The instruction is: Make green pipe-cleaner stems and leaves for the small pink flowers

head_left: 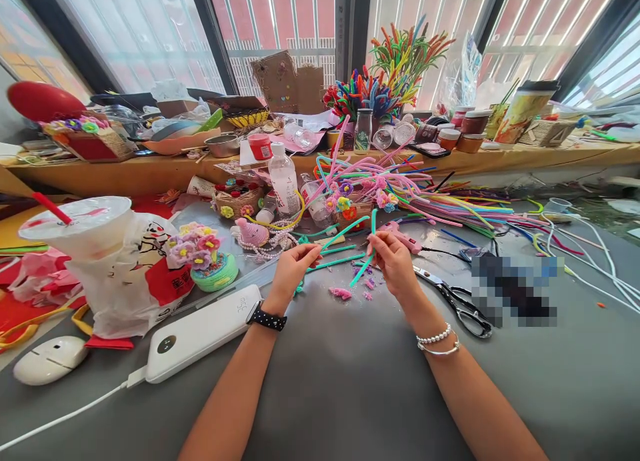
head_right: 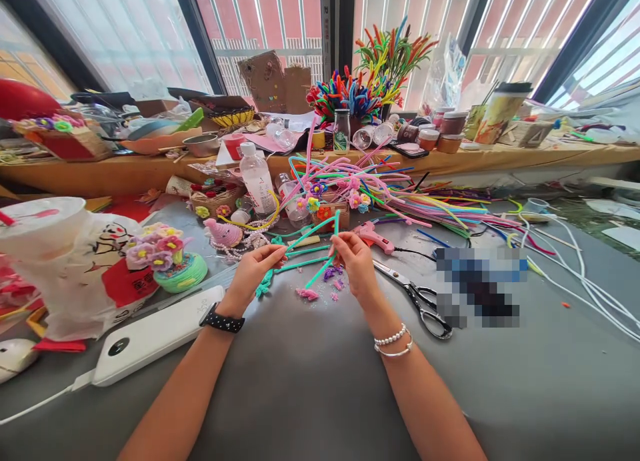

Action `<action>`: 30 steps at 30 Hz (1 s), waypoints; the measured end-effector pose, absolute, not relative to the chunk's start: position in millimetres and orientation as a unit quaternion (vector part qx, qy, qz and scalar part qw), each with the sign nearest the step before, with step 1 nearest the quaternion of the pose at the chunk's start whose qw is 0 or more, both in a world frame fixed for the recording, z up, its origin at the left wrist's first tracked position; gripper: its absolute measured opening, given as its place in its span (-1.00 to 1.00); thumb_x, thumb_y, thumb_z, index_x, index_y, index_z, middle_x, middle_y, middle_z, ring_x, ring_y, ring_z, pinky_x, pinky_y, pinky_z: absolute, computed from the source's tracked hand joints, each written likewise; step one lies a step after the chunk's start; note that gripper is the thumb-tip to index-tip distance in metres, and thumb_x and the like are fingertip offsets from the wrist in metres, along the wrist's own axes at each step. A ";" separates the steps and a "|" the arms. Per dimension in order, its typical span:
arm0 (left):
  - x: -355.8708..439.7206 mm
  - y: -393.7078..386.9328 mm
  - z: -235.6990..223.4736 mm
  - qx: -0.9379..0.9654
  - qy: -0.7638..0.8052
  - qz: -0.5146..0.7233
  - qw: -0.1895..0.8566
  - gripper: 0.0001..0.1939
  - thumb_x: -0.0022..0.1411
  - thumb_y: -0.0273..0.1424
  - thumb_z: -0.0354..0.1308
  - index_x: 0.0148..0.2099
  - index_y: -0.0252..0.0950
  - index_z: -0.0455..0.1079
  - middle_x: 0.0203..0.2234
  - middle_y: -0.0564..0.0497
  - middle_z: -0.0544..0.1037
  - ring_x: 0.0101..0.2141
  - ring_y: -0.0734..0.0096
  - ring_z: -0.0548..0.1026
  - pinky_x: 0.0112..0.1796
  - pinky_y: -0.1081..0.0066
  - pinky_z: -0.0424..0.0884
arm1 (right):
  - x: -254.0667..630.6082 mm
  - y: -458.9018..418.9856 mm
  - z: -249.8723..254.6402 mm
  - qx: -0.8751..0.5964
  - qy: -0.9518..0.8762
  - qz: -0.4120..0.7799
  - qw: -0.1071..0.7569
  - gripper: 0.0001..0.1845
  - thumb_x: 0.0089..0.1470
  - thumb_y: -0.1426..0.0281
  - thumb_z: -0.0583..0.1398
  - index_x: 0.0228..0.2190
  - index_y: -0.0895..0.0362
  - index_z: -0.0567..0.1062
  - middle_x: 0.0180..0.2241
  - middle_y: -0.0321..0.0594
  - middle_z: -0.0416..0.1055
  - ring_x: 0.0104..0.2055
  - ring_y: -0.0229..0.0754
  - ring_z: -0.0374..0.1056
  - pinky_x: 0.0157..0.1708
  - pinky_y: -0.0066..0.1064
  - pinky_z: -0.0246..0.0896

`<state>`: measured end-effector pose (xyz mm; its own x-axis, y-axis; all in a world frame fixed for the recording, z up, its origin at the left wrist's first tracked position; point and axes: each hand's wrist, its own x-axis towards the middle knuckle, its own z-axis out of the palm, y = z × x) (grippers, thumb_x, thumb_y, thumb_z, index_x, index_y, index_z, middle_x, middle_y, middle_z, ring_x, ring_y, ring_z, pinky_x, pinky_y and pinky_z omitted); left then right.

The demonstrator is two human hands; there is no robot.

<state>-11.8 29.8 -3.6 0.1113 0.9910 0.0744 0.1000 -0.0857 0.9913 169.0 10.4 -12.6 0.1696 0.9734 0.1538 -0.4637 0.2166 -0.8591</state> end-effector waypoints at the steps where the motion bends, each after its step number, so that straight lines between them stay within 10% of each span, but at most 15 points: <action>1: -10.7 28.6 -3.0 0.571 0.476 0.464 0.482 -0.76 -0.08 -0.27 0.14 -0.39 -0.36 0.40 -0.55 0.04 0.43 -0.48 0.47 0.38 -0.41 0.48 0.31 | 166.4 8.4 -13.4 -0.354 -0.398 0.510 0.676 -0.86 -0.19 0.38 0.24 -0.53 0.15 0.37 -0.68 -0.41 0.32 -0.68 -0.45 0.16 -0.71 -0.66 0.09; 8: -4.2 21.3 3.2 0.606 0.459 0.412 0.502 -0.77 -0.05 -0.32 0.12 -0.34 -0.35 0.45 -0.59 0.06 0.43 -0.52 0.52 0.33 -0.42 0.52 0.27 | 156.1 1.7 -21.1 -0.468 -0.597 0.308 0.575 -0.85 -0.11 0.31 0.16 -0.44 0.13 0.37 -0.62 -0.34 0.30 -0.61 -0.32 0.24 -0.61 -0.51 0.18; 25: -6.3 18.1 4.9 0.577 0.360 0.367 0.635 -0.73 0.00 -0.38 0.07 -0.23 -0.32 0.45 -0.64 0.07 0.35 -0.57 0.56 0.20 -0.46 0.51 0.19 | 154.1 -4.0 -12.3 -0.468 -0.618 0.250 0.580 -0.91 -0.10 0.33 0.16 -0.49 0.08 0.42 -0.52 -0.30 0.34 -0.52 -0.27 0.23 -0.54 -0.46 0.12; 30: -9.1 17.0 6.4 0.511 0.333 0.369 0.702 -0.75 0.02 -0.41 0.05 -0.24 -0.36 0.45 -0.69 0.12 0.24 -0.61 0.61 0.13 -0.44 0.50 0.21 | 156.4 -6.1 -5.9 -0.488 -0.674 0.105 0.544 -0.95 -0.12 0.36 0.19 -0.54 0.07 0.44 -0.29 -0.23 0.35 -0.25 -0.15 0.19 -0.23 -0.30 0.06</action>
<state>-9.1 17.0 6.4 0.5063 0.8576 -0.0903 -0.1782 0.2064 0.9621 156.4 -6.1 -5.9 0.0687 0.7722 0.6317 0.5446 0.5015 -0.6722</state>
